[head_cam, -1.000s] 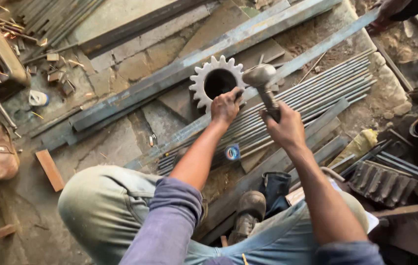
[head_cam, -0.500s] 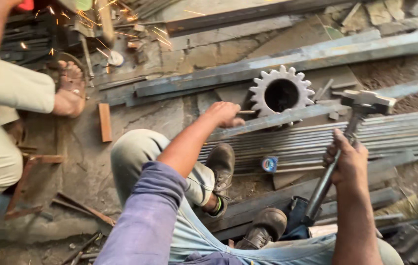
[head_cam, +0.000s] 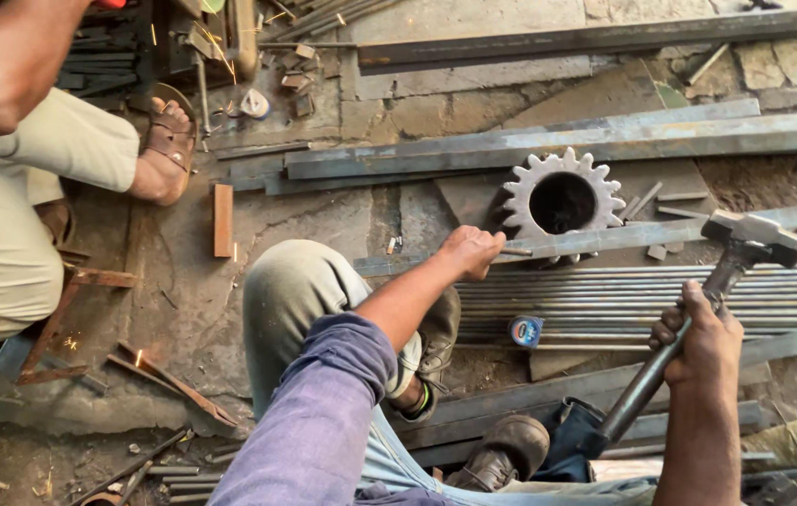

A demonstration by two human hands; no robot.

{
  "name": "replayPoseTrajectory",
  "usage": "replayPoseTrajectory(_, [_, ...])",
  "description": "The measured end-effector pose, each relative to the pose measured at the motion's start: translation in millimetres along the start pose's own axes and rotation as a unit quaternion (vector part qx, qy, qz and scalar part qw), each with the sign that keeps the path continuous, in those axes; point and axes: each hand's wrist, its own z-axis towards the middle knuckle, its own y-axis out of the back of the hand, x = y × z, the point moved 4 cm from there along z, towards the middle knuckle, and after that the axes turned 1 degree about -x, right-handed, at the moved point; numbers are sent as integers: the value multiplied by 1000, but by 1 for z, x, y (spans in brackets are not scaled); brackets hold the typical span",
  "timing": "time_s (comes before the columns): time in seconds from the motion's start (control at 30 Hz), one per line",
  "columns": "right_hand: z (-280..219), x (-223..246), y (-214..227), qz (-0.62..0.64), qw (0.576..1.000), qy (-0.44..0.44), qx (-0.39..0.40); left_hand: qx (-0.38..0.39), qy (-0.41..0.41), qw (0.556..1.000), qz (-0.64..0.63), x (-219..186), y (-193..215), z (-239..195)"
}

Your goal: The person sits on the floor and uses a hammer and a rod to strike the center of a metal gear. They measure the gear with a tape measure and handle several metal rods around the workspace.

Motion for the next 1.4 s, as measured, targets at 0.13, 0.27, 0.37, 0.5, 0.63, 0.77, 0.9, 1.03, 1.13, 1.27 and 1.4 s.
replayPoseTrajectory(0.13, [11, -4, 10, 20, 1000, 14, -5, -59, -2, 998, -17, -12, -1, 10])
replayPoseTrajectory(0.27, [22, -8, 18, 21, 998, 46, -45, -34, 6, 999, -3, -8, -2, 15])
replayPoseTrajectory(0.37, [22, -7, 13, 72, 996, 42, -6, -86, 94, 990, -62, 6, 3, 30])
replayPoseTrajectory(0.5, [11, -4, 6, 84, 996, 36, 7, -246, 224, 866, -373, 28, 7, 60])
replayPoseTrajectory(0.63, [4, 1, -2, 43, 999, 14, 7, -269, 189, 735, -592, 25, 5, 82])
replayPoseTrajectory(0.77, [-2, 7, -7, 54, 998, 25, 5, -270, 190, 634, -700, -8, -2, 85])
replayPoseTrajectory(0.9, [-4, 10, -10, 28, 1000, 1, 2, -276, 197, 600, -725, -35, -12, 86])
replayPoseTrajectory(1.03, [-4, 9, -10, 31, 1000, 0, 1, -271, 157, 585, -748, -45, -31, 89])
replayPoseTrajectory(1.13, [-1, 6, -10, 35, 999, -2, 0, -272, 146, 581, -753, -44, -44, 94])
replayPoseTrajectory(1.27, [4, 3, -8, 59, 998, 21, 4, -277, 136, 594, -743, -45, -54, 98])
replayPoseTrajectory(1.4, [7, -1, -8, 74, 997, 28, 9, -283, 138, 605, -731, -45, -55, 96])
